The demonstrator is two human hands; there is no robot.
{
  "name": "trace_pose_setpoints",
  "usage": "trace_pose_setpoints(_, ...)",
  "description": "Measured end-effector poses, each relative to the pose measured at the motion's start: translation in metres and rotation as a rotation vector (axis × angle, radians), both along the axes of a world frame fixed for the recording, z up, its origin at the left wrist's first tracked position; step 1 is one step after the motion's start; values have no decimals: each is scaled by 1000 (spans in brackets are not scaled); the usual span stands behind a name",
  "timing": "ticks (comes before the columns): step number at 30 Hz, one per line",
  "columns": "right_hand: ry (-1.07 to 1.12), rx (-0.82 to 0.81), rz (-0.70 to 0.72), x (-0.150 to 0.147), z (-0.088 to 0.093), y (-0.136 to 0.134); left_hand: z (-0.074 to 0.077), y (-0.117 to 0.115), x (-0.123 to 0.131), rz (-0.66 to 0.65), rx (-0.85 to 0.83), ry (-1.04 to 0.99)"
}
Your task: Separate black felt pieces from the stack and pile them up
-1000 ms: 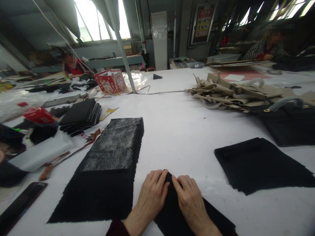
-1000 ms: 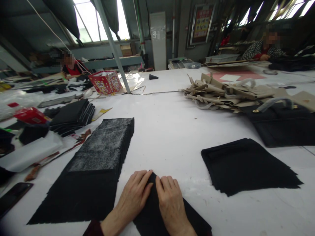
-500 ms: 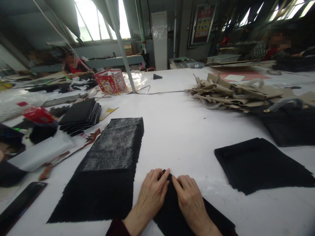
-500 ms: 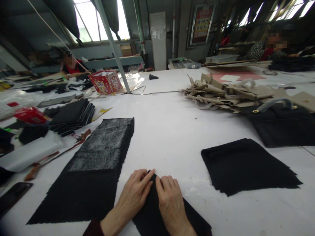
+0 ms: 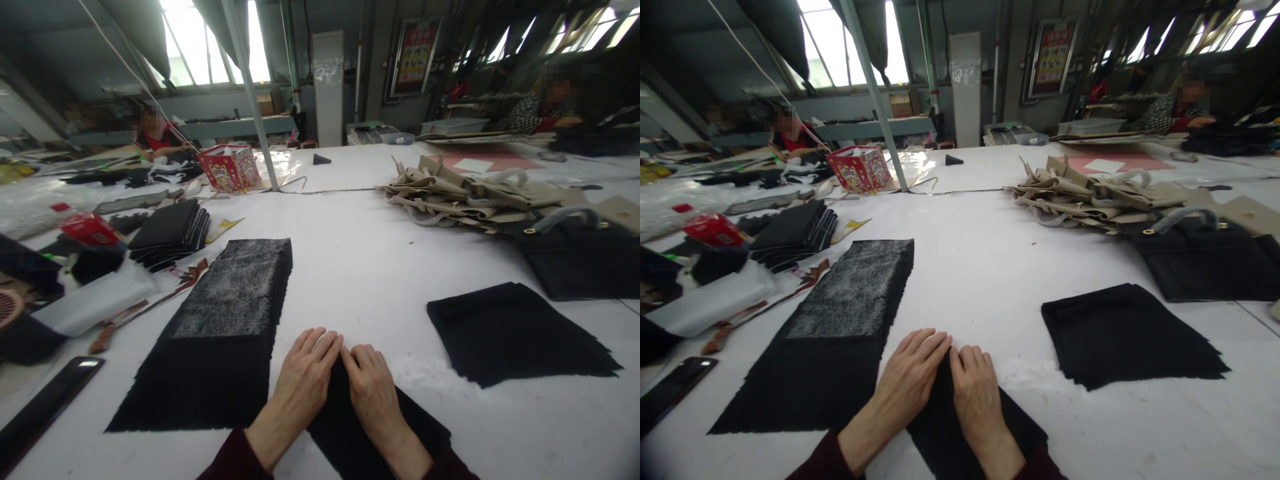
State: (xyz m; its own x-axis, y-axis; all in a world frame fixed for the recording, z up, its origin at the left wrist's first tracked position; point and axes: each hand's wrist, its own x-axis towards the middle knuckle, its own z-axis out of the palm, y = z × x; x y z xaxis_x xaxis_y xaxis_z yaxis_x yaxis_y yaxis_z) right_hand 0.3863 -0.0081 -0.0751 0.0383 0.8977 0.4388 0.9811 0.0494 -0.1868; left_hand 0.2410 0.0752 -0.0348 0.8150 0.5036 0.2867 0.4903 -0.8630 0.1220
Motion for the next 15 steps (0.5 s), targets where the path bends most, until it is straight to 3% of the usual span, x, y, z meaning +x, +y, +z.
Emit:
trace_pose_setpoints(3, -10, -2, -4, -2, 2, 5, -3, 0, 0, 4, -27, 44)
trace_pose_setpoints(9, 4, 9, 18, -2, 1, 6, 3, 2, -11, 142, -30, -53)
trace_pose_setpoints(15, -9, -28, 28, -2, -1, 5, 3, 0, -4, 76, -51, 93)
